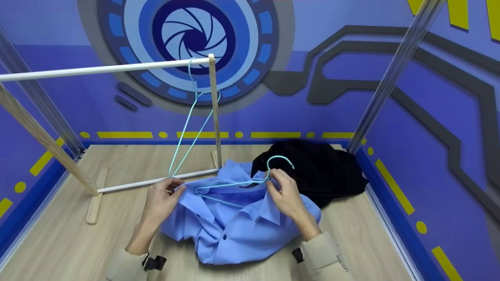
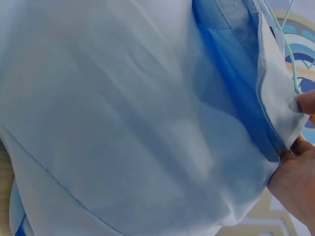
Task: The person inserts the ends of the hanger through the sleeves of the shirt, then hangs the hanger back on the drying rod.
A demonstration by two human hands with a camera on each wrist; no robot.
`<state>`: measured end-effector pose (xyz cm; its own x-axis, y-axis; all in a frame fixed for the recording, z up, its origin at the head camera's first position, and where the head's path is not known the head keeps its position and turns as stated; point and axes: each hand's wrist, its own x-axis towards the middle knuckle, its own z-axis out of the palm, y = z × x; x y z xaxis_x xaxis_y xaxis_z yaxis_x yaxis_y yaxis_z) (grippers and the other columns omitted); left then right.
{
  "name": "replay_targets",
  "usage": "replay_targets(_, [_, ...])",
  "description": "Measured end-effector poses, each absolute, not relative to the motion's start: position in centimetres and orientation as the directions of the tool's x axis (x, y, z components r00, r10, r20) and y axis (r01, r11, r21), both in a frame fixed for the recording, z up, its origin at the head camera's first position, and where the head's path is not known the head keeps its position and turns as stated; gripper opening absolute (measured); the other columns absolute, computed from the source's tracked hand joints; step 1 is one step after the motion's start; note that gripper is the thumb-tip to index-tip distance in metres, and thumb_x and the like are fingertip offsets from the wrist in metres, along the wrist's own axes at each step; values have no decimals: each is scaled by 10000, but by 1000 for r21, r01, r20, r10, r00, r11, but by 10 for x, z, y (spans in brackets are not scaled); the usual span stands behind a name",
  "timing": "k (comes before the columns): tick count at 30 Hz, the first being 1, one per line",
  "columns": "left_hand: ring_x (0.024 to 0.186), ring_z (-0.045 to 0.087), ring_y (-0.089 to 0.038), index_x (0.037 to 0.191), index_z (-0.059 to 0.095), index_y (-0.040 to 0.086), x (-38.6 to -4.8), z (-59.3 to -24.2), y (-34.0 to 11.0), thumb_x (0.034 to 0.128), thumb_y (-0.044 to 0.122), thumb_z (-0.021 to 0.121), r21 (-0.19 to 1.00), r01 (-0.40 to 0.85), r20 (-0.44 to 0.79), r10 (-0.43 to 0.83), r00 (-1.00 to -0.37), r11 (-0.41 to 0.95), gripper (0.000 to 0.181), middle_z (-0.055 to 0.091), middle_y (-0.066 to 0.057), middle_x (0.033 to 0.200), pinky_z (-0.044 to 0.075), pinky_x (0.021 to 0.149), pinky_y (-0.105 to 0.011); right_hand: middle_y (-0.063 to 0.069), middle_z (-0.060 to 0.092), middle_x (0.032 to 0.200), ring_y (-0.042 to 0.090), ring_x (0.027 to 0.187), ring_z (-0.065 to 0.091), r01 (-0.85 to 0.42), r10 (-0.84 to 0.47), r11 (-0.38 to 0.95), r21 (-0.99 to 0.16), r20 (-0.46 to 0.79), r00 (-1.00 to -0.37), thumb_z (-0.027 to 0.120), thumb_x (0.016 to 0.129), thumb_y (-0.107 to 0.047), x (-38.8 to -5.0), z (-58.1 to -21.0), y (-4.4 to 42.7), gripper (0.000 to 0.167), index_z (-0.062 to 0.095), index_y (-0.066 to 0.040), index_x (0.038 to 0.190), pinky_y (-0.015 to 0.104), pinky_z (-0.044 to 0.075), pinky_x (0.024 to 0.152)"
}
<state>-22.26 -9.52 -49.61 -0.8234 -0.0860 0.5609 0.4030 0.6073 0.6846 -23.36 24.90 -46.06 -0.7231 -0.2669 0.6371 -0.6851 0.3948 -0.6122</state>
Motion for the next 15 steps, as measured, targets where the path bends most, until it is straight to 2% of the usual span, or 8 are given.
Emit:
replay_targets(7, [675, 599, -140, 859, 746, 65, -223, -497, -94, 826, -11, 805, 686, 413, 565, -80, -821, 599, 102, 678, 4, 789, 494, 627, -325, 192, 658, 975, 322, 958, 640, -687, -255, 401, -606, 646, -719, 609, 907, 199, -233, -462, 249, 157, 652, 56, 953, 183, 439, 985])
replay_targets(15, [683, 599, -150, 871, 741, 64, -222, -499, -95, 838, 3, 799, 685, 415, 561, -71, -825, 599, 91, 679, 2, 797, 493, 641, -332, 168, 655, 959, 319, 924, 630, -694, -249, 404, -596, 659, -710, 614, 896, 207, -233, -463, 249, 164, 653, 55, 945, 181, 445, 957])
